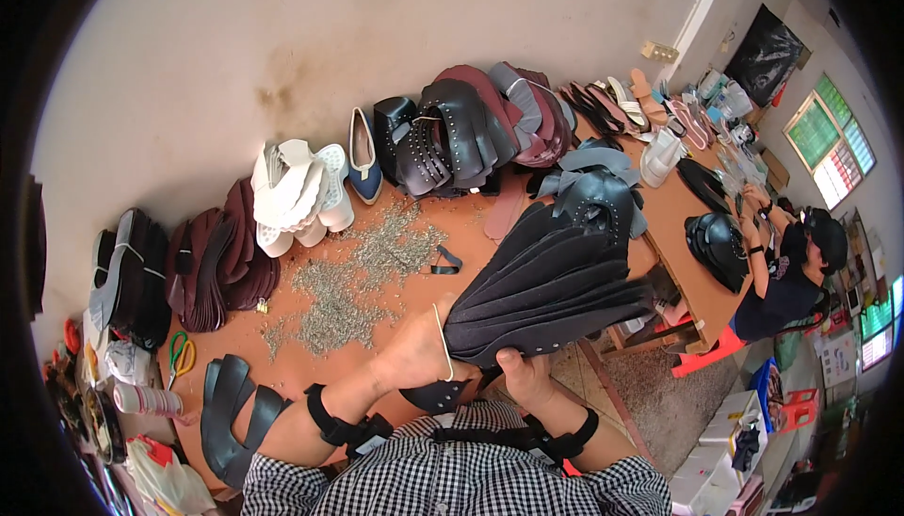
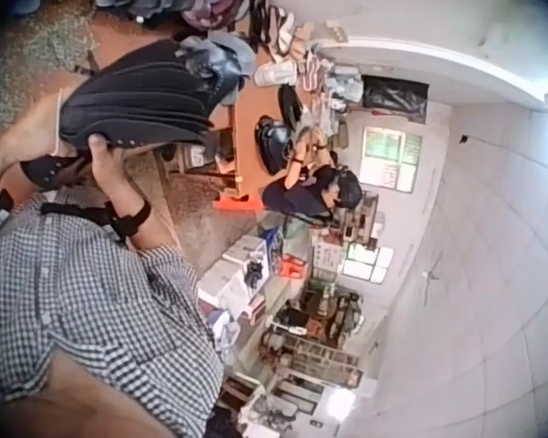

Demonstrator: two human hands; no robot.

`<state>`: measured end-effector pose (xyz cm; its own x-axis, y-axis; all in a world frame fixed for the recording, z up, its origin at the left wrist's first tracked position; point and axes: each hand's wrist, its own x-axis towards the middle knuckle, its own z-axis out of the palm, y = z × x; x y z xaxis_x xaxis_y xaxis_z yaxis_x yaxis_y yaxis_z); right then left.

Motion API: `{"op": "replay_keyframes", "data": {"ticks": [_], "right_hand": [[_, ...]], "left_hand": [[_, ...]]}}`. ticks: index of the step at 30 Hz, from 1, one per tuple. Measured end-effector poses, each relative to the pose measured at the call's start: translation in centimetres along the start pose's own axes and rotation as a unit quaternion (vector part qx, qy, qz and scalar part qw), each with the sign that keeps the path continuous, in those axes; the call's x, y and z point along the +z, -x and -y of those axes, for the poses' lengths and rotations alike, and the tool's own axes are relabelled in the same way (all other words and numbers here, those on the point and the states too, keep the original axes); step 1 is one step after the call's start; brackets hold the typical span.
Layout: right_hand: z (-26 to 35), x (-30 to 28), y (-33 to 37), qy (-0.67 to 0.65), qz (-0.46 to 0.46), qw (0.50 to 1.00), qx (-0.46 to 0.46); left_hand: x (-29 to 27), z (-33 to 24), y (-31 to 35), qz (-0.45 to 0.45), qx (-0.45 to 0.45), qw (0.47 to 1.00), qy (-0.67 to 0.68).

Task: Organizing and bundling black shoe upper components using rubber bands.

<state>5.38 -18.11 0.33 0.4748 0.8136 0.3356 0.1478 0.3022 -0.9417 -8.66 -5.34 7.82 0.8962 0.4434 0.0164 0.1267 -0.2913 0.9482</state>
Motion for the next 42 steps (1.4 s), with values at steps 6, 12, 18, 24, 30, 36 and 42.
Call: {"op": "replay_keyframes", "data": {"ticks": [6, 12, 18, 24, 30, 36, 42], "right_hand": [[1.3, -2.1, -0.8, -0.017, 0.165, 0.963, 0.211], [6.5, -6.9, -3.8, 0.222, 0.601, 0.715, 0.282], [7.2, -9.6, -9.9, -0.016, 0.364, 0.908, 0.208], [-3.8, -8.7, -8.9, -0.112, 0.418, 0.743, 0.51], [-4.6, -7.9, -5.7, -0.342, 0.318, 0.752, 0.466], [-2.5, -8.1, -6.7, -0.297, 0.351, 0.771, 0.44], [-1.2, -7.9, -8.8, -0.278, 0.27, 0.825, 0.411]], "left_hand": [[-0.4, 0.4, -0.9, 0.013, -0.057, 0.985, -0.162], [1.3, 0.5, -3.3, 0.072, -0.036, 0.959, -0.272], [6.4, 0.3, -4.7, 0.14, 0.284, 0.856, -0.408], [7.2, -0.4, -5.4, 0.07, 0.393, 0.744, -0.536], [6.0, -1.3, -3.8, 0.02, 0.354, 0.732, -0.582], [1.7, -4.8, 0.0, -0.069, 0.093, 0.924, -0.366], [3.3, 3.4, 3.1, -0.051, -0.277, 0.939, 0.195]]}}
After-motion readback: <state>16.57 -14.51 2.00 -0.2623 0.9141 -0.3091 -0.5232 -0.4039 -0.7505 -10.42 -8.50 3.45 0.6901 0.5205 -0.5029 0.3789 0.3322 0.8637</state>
